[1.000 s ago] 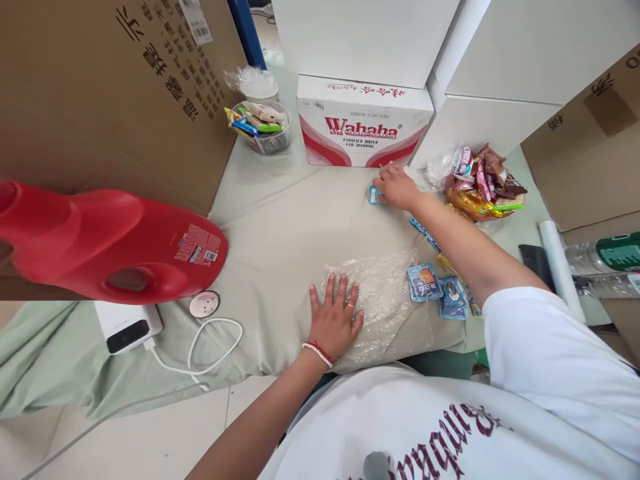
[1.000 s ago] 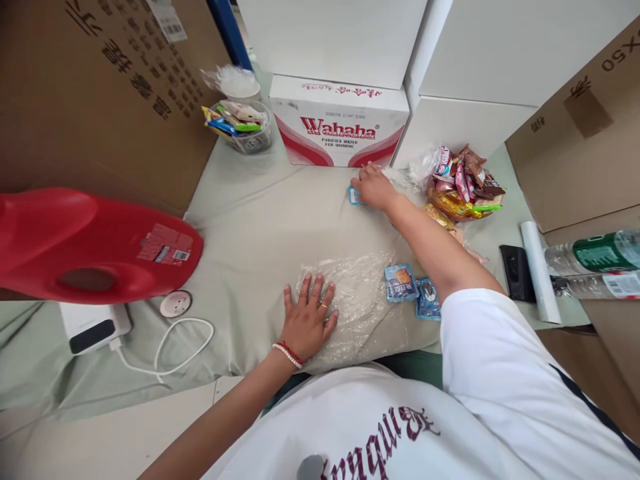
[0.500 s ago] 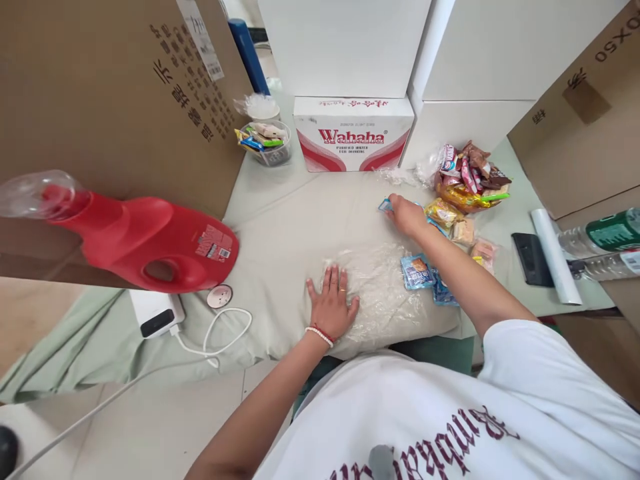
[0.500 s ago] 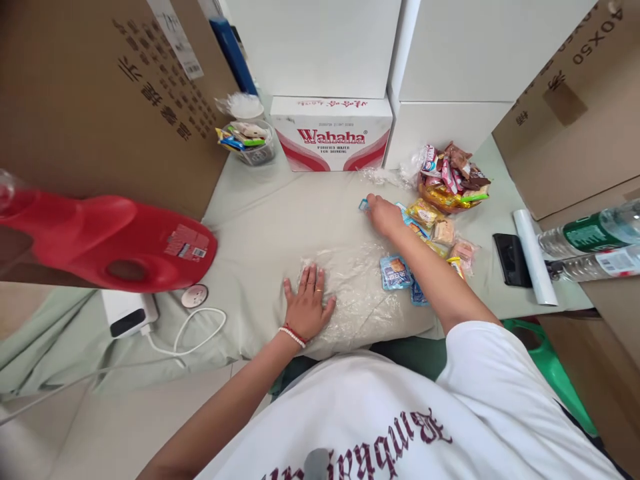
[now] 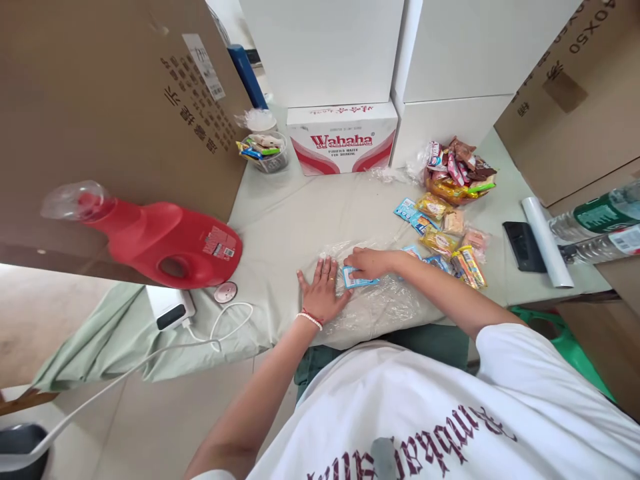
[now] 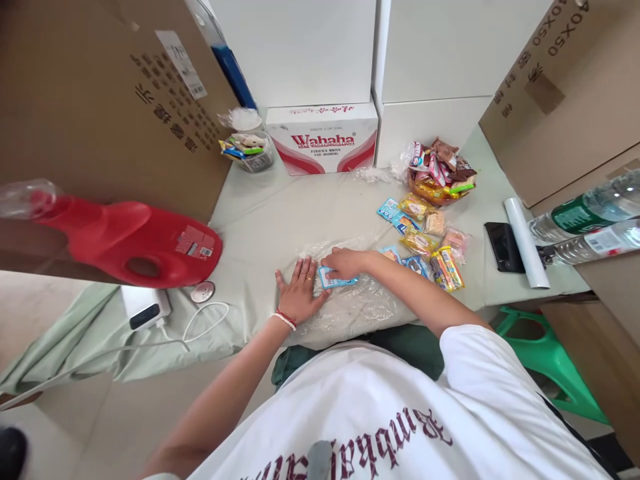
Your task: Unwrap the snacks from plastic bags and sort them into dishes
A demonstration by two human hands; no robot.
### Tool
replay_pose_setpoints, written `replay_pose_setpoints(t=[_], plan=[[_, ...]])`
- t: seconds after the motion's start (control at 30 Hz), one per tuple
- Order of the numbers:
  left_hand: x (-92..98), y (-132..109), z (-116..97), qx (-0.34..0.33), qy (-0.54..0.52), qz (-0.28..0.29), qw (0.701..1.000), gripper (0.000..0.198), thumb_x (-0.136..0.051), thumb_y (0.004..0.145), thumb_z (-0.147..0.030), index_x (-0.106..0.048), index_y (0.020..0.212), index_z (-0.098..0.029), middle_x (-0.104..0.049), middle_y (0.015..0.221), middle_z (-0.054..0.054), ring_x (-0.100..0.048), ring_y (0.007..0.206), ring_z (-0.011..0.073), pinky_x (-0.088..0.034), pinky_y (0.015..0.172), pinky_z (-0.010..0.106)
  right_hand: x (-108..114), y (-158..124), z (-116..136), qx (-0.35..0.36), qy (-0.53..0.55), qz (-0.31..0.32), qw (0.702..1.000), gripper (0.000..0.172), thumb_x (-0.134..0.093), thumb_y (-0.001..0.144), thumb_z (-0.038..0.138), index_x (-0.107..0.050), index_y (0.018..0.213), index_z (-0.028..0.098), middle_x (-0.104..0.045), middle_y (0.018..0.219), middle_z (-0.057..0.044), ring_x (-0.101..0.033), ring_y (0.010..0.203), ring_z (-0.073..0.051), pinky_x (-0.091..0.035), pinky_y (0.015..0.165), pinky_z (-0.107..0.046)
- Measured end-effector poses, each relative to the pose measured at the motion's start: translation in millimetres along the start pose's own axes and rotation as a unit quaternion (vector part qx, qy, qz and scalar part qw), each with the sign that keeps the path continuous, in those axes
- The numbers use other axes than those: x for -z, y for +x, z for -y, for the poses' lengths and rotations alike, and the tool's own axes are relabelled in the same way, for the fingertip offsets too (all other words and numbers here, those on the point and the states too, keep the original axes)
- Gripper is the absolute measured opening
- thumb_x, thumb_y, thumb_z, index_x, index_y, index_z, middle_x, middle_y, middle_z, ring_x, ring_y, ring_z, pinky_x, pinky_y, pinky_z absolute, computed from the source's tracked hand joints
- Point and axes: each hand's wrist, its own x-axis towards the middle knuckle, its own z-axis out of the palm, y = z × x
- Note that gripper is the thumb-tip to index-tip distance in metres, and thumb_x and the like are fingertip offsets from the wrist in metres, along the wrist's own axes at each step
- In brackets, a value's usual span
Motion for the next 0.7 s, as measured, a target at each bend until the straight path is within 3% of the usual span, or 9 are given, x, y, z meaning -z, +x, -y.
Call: replay_pose_setpoints(t=[0.1, 0.2, 0.27, 0.33, 0.43, 0.5, 0.6, 0.7], plan=[[5.5, -1.1, 5.3, -0.014, -0.023, 0.002, 1.000, 0.090, -0.047, 0.096, -0.065, -0.020, 0.168, -0.017, -0.016, 0.174, 0.016, -0.014, 0.162, 0.0399, 0.001, 0.120, 0.081, -7.0, 4.2, -1.2, -0.022, -0.036, -0.018, 0.999, 0.032, -0.056, 0.103, 0.038, -0.064, 0.122, 0.014, -0.067, 0.124, -0.017, -0.054, 0.117, -0.033, -0.043, 0.095, -0.041], [9.9, -6.2, 14.9, -0.047, -0.031, -0.053, 0.997, 0.080, -0.050, 0.097, -0.054, -0.027, 0.166, -0.021, -0.020, 0.174, 0.015, -0.014, 0.162, 0.0393, 0.005, 0.122, 0.078, -12.1, 3.5, -1.7, -0.043, -0.047, -0.051, 0.997, 0.039, -0.061, 0.100, 0.041, -0.063, 0.127, 0.014, -0.065, 0.128, -0.018, -0.051, 0.121, -0.034, -0.042, 0.099, -0.045], [9.9, -11.1, 24.5, -0.105, -0.035, -0.078, 0.991, 0.064, -0.046, 0.100, -0.038, -0.036, 0.163, -0.028, -0.032, 0.171, 0.010, -0.019, 0.162, 0.0344, 0.009, 0.124, 0.073, -14.4, -0.6, -2.1, -0.048, -0.043, -0.096, 0.993, 0.049, -0.067, 0.096, 0.044, -0.061, 0.134, 0.014, -0.062, 0.132, -0.018, -0.050, 0.123, -0.035, -0.041, 0.101, -0.047], [7.9, -16.5, 36.3, -0.156, -0.053, -0.061, 0.984, 0.059, -0.040, 0.100, -0.023, -0.042, 0.159, -0.032, -0.046, 0.164, 0.008, -0.031, 0.158, 0.0293, 0.008, 0.125, 0.070, -16.3, -10.8, -1.6, -0.055, -0.026, -0.159, 0.985, 0.056, -0.070, 0.094, 0.045, -0.057, 0.140, 0.015, -0.059, 0.138, -0.018, -0.048, 0.124, -0.035, -0.041, 0.103, -0.049], [5.9, -27.8, 54.5, -0.148, -0.095, -0.029, 0.984, 0.062, -0.035, 0.097, -0.015, -0.043, 0.158, -0.028, -0.054, 0.158, 0.010, -0.043, 0.152, 0.0268, -0.004, 0.127, 0.068, -24.4, -41.9, 4.7, -0.056, 0.037, -0.247, 0.967, 0.044, -0.062, 0.100, 0.045, -0.062, 0.134, 0.016, -0.062, 0.131, -0.017, -0.052, 0.117, -0.031, -0.044, 0.102, -0.048], [8.3, -39.2, 62.8, -0.146, -0.118, -0.028, 0.982, 0.067, -0.039, 0.092, -0.014, -0.043, 0.157, -0.025, -0.049, 0.162, 0.011, -0.037, 0.156, 0.0273, -0.008, 0.127, 0.066, -37.7, -71.9, 13.7, -0.030, 0.086, -0.264, 0.960, 0.036, -0.056, 0.103, 0.045, -0.065, 0.125, 0.018, -0.065, 0.120, -0.014, -0.055, 0.111, -0.028, -0.047, 0.101, -0.046], [14.6, -57.9, 64.0, -0.218, -0.150, -0.013, 0.964, 0.076, -0.051, 0.082, -0.020, -0.043, 0.157, -0.025, -0.038, 0.169, 0.010, -0.023, 0.161, 0.0313, -0.001, 0.129, 0.063, -71.6, -117.9, 29.9, -0.011, 0.112, -0.249, 0.962, 0.046, -0.064, 0.099, 0.052, -0.061, 0.133, 0.021, -0.061, 0.133, -0.015, -0.053, 0.122, -0.029, -0.049, 0.106, -0.049], [14.8, -67.0, 55.4, -0.248, -0.178, 0.003, 0.952, 0.073, -0.060, 0.084, -0.034, -0.045, 0.155, -0.025, -0.041, 0.167, 0.013, -0.028, 0.159, 0.0352, 0.004, 0.128, 0.065, -111.2, -146.5, 41.8, -0.067, 0.092, -0.270, 0.956, 0.052, -0.068, 0.096, 0.050, -0.058, 0.140, 0.024, -0.055, 0.145, -0.016, -0.048, 0.132, -0.034, -0.048, 0.109, -0.056]])
